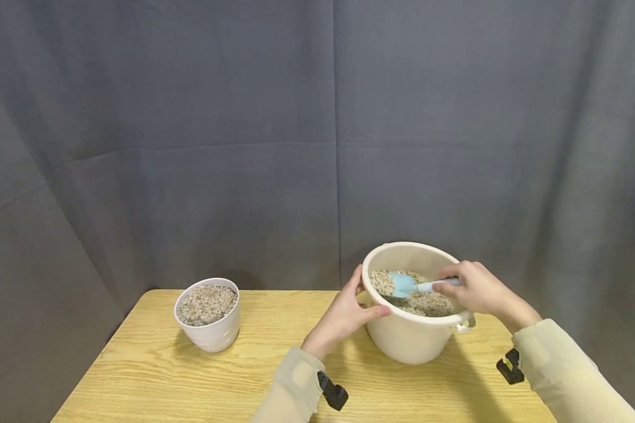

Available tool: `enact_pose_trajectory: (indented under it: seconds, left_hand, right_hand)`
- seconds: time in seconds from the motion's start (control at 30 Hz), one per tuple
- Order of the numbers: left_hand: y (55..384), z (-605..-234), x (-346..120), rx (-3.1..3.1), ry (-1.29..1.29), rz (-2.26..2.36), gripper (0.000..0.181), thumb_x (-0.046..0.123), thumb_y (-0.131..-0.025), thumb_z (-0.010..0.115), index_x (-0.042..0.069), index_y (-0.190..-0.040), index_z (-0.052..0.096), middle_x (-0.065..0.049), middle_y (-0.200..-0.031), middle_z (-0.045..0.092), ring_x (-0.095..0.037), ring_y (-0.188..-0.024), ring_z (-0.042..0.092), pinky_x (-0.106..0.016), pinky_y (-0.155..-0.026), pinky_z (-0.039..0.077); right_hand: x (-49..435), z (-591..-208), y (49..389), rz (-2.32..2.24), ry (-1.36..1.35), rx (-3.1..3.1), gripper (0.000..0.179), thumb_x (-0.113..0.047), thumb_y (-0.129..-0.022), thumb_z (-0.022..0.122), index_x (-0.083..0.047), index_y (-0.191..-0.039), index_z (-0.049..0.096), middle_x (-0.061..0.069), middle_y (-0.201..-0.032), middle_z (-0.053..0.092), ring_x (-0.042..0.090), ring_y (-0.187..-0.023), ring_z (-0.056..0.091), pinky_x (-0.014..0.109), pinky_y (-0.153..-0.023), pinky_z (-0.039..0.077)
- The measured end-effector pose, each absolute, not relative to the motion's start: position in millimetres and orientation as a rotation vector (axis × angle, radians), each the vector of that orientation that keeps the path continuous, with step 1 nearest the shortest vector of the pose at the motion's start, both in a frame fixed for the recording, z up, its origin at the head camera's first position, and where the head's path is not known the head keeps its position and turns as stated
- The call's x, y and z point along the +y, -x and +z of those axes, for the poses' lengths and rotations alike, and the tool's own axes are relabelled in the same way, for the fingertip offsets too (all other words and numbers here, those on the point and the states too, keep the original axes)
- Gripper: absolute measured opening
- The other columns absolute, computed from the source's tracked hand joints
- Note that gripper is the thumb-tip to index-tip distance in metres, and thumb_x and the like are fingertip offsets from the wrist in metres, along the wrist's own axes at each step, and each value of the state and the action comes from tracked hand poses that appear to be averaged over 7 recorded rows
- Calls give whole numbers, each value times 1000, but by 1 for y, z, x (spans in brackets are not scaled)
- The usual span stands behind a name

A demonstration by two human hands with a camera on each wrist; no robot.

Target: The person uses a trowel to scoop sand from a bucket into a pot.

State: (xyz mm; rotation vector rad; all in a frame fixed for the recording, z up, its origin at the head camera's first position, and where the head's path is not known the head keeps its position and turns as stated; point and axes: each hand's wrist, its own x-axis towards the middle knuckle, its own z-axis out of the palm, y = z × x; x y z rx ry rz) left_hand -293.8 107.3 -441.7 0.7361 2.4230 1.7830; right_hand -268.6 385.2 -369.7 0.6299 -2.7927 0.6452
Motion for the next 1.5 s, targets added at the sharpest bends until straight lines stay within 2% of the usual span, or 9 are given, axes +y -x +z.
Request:
enact_pose_trajectory:
  seconds: [0.23,0.43,0.73,1.0,1.17,1.3,1.5]
  left_hand:
    - [294,-436,105,2413,-711,1782,115,46,-72,85,23,-159,13,9,-149,40,-8,-133,40,-42,-109,34]
    - [294,-438,105,2414,-734,1783,112,45,-73,85,28,-158,16,9,-148,42,-7,-131,41,-43,-109,35]
    - [295,-439,103,2402,-739,1794,115,44,-73,86,22,-159,12,6,-151,40,-7,-132,40,-41,-111,32]
    - [295,-441,105,2400,-730,1788,116,43,-73,86,19,-159,13,3,-151,40,-7,-132,39,-40,-112,30]
    - [295,-441,106,2400,-749,1778,114,44,-73,85,22,-159,13,2,-151,41,-7,-132,40,-43,-111,31]
    - [294,-441,107,2395,-749,1768,114,46,-73,85,26,-159,12,3,-151,40,-7,-132,39,-45,-110,32]
    - [294,-439,105,2412,-711,1752,116,46,-73,85,21,-159,10,3,-152,38,-7,-133,39,-40,-109,34]
  right_hand:
    - [385,-364,268,650,-599,-2774,6,-20,-90,72,-15,-90,74,-8,-78,66,8,-65,52,25,-56,42]
    - [389,-367,262,700,-550,-2769,9,-22,-92,71,-14,-93,74,-7,-81,67,6,-69,58,25,-60,48]
    - [395,-378,248,799,-444,-2649,13,-19,-90,73,-9,-98,74,-4,-81,67,8,-66,53,23,-55,42]
    - [400,-391,242,874,-368,-2533,12,-16,-89,74,-8,-98,74,1,-84,68,7,-69,53,20,-56,42]
    - [402,-394,238,949,-294,-2508,19,-17,-90,73,-4,-103,73,7,-90,69,6,-71,56,19,-57,44]
    - [403,-394,236,947,-269,-2496,20,-17,-90,73,-3,-104,72,8,-89,68,7,-68,54,20,-53,43]
    - [401,-388,236,931,-273,-2504,19,-17,-91,72,-3,-104,72,8,-87,67,8,-66,52,22,-51,41]
